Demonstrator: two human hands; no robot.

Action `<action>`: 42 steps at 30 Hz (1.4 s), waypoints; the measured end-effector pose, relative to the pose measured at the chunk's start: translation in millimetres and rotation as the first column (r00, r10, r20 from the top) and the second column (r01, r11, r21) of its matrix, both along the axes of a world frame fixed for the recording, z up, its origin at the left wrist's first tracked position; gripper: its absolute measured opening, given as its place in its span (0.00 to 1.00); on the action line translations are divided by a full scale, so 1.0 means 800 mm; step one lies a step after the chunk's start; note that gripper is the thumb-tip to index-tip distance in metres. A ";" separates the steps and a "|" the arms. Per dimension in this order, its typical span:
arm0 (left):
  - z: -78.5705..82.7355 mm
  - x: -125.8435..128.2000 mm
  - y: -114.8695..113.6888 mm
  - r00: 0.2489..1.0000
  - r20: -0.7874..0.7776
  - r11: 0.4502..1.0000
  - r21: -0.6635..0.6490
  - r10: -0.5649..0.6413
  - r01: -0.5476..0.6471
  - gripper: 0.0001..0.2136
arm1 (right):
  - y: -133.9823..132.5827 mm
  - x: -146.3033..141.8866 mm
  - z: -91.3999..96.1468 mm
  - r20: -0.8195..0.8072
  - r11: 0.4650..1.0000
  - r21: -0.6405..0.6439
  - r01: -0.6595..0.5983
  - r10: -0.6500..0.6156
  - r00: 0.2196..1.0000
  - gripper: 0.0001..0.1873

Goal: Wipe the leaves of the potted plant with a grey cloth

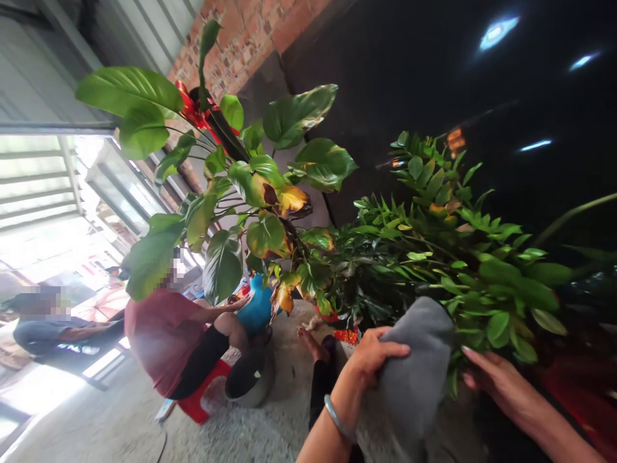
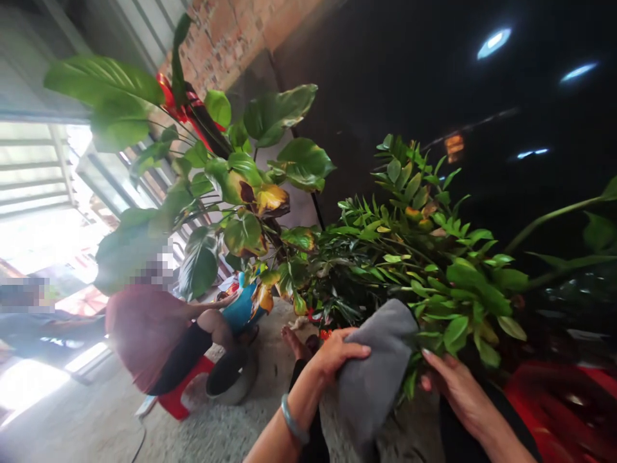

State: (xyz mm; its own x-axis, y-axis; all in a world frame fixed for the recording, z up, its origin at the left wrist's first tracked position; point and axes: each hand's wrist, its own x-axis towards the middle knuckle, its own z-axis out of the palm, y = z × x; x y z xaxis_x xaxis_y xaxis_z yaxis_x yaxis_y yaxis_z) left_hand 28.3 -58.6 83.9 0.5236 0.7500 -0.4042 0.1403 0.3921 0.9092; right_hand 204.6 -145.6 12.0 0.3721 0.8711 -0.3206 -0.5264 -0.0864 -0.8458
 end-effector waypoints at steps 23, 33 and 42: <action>0.057 -0.039 0.018 0.960 0.278 0.984 0.175 -0.014 -0.037 0.20 | 0.003 -0.001 -0.001 -0.029 0.996 -0.016 0.092 -0.092 0.995 0.16; 0.002 -0.051 0.005 0.994 0.020 0.990 0.097 0.103 -0.105 0.16 | 0.003 0.004 -0.014 -0.092 1.000 0.005 -0.006 0.007 0.996 0.19; 0.046 -0.041 0.033 0.902 0.322 0.930 0.131 0.287 -0.343 0.19 | 0.006 -0.009 0.009 -0.151 0.998 0.022 0.057 -0.053 0.987 0.18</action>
